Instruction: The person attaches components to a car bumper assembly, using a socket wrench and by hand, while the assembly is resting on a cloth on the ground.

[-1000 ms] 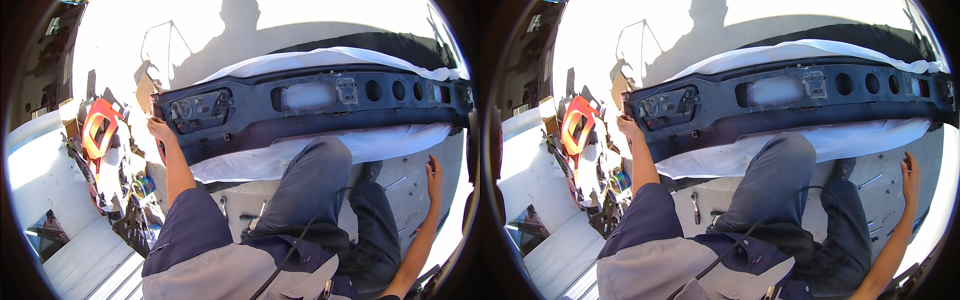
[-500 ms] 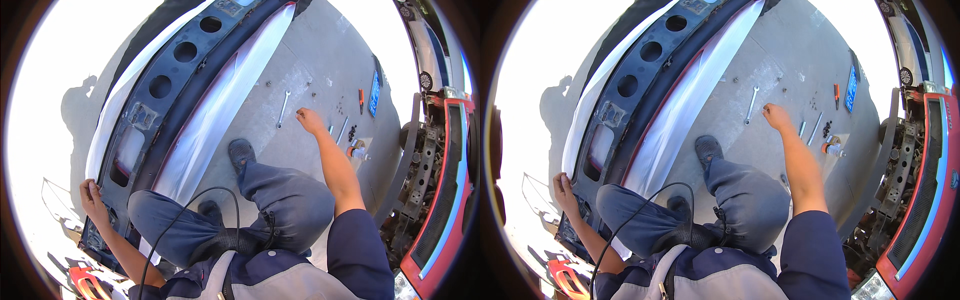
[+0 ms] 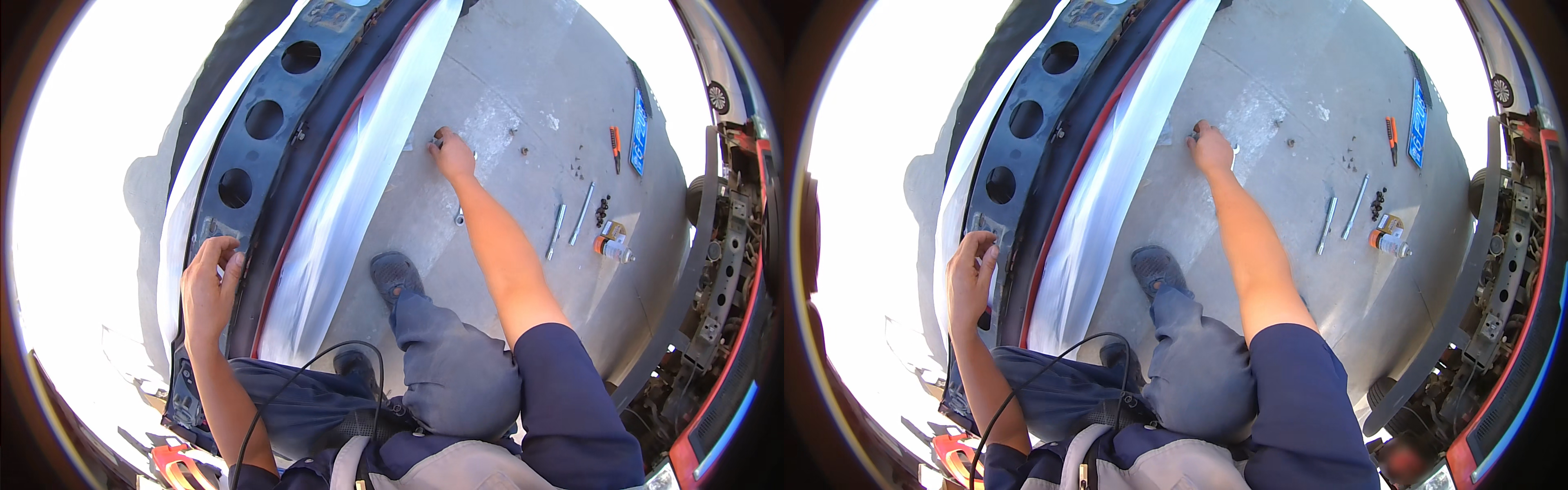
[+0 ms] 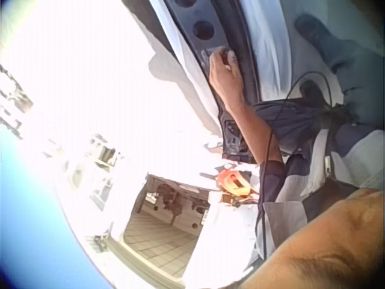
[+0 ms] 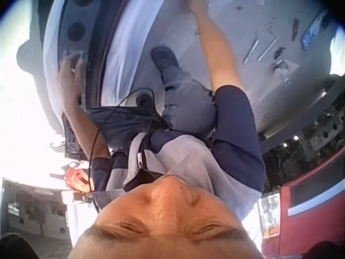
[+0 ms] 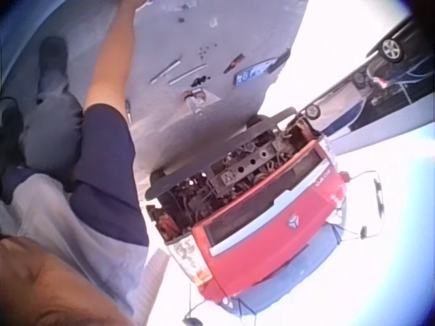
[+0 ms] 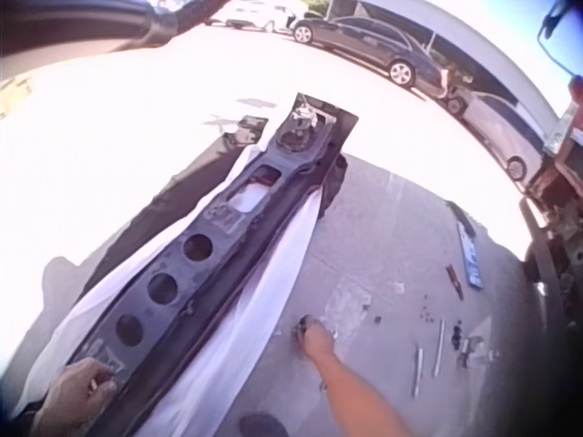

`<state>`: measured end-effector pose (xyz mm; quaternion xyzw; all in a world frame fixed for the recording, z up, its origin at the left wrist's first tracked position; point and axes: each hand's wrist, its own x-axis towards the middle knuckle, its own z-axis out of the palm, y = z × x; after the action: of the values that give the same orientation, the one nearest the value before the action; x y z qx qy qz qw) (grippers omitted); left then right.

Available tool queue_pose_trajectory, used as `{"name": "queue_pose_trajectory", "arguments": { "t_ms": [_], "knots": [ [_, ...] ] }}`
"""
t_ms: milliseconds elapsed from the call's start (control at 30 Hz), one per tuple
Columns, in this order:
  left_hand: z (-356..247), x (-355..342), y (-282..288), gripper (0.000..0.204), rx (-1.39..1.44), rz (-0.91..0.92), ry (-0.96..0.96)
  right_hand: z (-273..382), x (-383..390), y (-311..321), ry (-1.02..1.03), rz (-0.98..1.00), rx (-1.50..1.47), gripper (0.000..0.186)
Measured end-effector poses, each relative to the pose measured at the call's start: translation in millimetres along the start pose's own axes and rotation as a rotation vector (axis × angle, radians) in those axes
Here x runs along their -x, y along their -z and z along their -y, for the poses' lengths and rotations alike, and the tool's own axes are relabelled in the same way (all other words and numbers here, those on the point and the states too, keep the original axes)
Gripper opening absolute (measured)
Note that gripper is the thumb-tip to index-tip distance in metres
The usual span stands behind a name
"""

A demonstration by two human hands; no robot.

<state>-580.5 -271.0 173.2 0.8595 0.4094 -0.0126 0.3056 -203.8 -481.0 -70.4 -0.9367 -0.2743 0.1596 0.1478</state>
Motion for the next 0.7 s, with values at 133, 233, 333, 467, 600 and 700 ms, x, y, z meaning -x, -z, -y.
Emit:
{"name": "queue_pose_trajectory", "arguments": {
  "t_ms": [133,233,333,467,600,700],
  "knots": [
    [-9,-2,-17,0.016,0.041,0.062,-0.069,-12,-1,-2,0.029,0.049,-0.251,0.029],
    [-10,-1,-19,0.017,0.110,0.066,-0.133,17,21,24,-0.093,0.321,-0.836,0.023],
    [-27,-6,-23,0.020,0.323,0.042,-0.113,82,64,80,-0.002,0.504,-1.079,0.020],
    [-44,-9,-29,0.031,0.499,-0.068,-0.170,172,102,118,0.128,0.802,-1.135,0.016],
    [-35,-5,-20,0.025,0.595,-0.148,-0.117,237,118,117,0.127,0.907,-1.218,0.015],
    [-10,-5,-4,0.019,0.602,-0.299,-0.107,282,116,117,0.189,0.929,-1.125,0.017]
  ]
}}
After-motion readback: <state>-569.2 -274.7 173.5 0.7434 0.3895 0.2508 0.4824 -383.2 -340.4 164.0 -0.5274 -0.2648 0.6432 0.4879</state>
